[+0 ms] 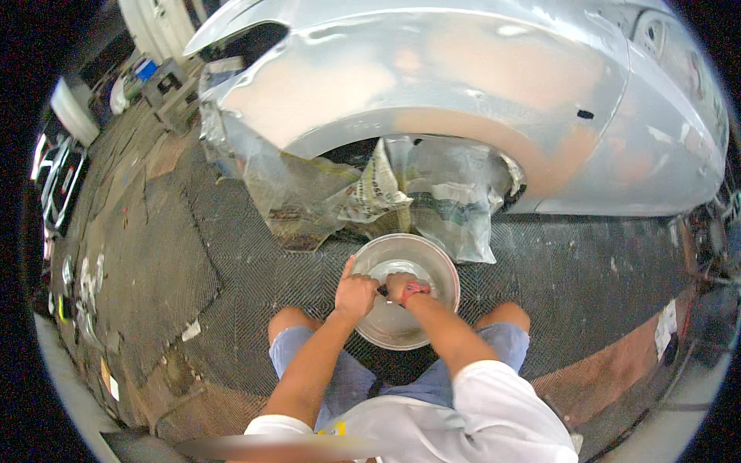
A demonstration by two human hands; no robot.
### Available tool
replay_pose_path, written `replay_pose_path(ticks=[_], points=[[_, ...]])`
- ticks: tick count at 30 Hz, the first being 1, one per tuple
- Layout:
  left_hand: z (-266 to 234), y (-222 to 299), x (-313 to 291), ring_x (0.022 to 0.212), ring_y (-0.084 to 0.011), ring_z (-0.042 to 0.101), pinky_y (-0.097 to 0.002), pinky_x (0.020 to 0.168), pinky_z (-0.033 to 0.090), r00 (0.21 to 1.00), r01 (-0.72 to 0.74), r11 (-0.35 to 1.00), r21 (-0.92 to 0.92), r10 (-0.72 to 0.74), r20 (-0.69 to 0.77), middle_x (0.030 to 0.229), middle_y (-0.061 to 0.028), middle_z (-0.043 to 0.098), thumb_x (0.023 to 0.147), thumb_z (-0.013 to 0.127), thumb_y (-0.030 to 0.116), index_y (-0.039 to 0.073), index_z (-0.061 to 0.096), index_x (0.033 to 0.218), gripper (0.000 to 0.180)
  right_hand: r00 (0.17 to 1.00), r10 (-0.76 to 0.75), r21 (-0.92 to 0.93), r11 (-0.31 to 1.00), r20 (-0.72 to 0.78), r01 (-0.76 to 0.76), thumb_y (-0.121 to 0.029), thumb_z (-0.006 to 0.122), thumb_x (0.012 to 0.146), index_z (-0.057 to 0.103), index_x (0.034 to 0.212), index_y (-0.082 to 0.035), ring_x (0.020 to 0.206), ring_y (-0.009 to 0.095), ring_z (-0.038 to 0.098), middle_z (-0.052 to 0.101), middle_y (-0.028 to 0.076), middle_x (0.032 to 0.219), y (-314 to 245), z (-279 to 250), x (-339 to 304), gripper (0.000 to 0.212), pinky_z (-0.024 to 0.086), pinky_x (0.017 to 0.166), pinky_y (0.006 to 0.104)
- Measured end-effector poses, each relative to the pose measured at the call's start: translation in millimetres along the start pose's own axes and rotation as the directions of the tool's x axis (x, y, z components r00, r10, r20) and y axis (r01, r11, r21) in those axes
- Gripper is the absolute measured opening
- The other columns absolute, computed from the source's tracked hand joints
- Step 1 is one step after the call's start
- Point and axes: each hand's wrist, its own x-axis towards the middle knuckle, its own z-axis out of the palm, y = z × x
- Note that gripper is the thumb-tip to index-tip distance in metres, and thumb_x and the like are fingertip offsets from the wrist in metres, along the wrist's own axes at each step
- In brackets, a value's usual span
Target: The person sands a white car bumper with a wet sanding block, repeatedly dipping the block into a bucket of water and rubbing the surface. The person occasionally wipes the sanded area with their hand to check the surface.
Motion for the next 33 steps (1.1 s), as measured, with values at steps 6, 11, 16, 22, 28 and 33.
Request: replay_pose_path(ticks=[6,11,16,22,28,33], points=[[0.4,2.4,-0.1,0.107,-0.0223,0.080,-0.0522,0.143,0.017,0.995,0.030,0.991,-0.129,-0.041,-0.087,0.109,-0.0046,0.084,0.096,0.085,0.034,0.022,0.087,0.114,0.022,0.975,0.219,0.243,0.948,-0.035,-0.204,-0.026,0.063,0.110,0.068,0.153,-0.007,0.149,0.044,0.061,0.057,0.026,0.161,0.2,70.6,39.3,0.048,0.055,0.120,0.0561],[-0.2,3.5,-0.3,0.105,-0.0217,0.080,-0.0510,0.142,0.020,0.993,0.029,0.992,-0.124,-0.042,-0.107,0.103,-0.0050,0.083,0.093,0.087,0.035,0.019,0.087,0.110,0.024,0.954,0.299,0.536,0.808,-0.014,-0.245,-0.026,0.066,0.108,0.060,0.160,-0.006,0.150,0.046,0.061,0.058,0.029,0.160,4.4,97.5,39.7,0.055,0.052,0.123,0.0550],[-0.8,3.7,0.6,0.103,-0.0225,0.080,-0.0503,0.143,0.020,0.994,0.042,0.992,-0.117,-0.054,-0.100,0.102,-0.0060,0.083,0.094,0.085,0.032,0.018,0.088,0.106,0.018,0.997,0.070,0.235,0.969,0.032,-0.075,-0.024,0.072,0.099,0.063,0.155,-0.010,0.136,0.043,0.071,0.069,0.028,0.149,5.9,58.7,33.8,0.058,0.060,0.113,0.0546],[5.5,2.0,3.7,0.102,-0.0228,0.081,-0.0512,0.144,0.014,0.997,0.044,0.999,0.016,-0.042,-0.068,0.098,-0.0066,0.083,0.099,0.075,0.023,0.016,0.088,0.103,0.015,0.967,-0.195,-0.071,0.980,-0.166,0.186,-0.022,0.082,0.083,0.071,0.144,-0.011,0.112,0.041,0.081,0.083,0.017,0.122,23.0,-57.6,-63.5,0.063,0.065,0.095,0.0560],[3.0,2.2,1.5,0.104,-0.0229,0.081,-0.0555,0.144,0.006,0.998,0.007,0.982,0.186,-0.018,0.057,0.103,-0.0056,0.083,0.104,0.069,0.024,0.015,0.086,0.111,0.021,0.470,-0.244,0.209,0.661,-0.848,0.720,-0.018,0.082,0.093,0.068,0.137,-0.009,0.129,0.031,0.074,0.078,0.016,0.129,88.0,-168.0,-204.4,0.047,0.057,0.112,0.0466],[-9.8,8.5,-3.1,0.112,-0.0231,0.079,-0.0577,0.144,0.004,0.995,0.014,0.982,0.190,-0.033,0.099,0.111,-0.0065,0.083,0.106,0.069,0.028,0.015,0.085,0.115,0.022,0.551,0.133,0.565,0.134,-0.824,0.814,-0.020,0.067,0.113,0.051,0.152,-0.004,0.120,0.027,0.078,0.073,0.018,0.134,117.0,-151.8,-214.1,0.045,0.063,0.100,0.0404]])
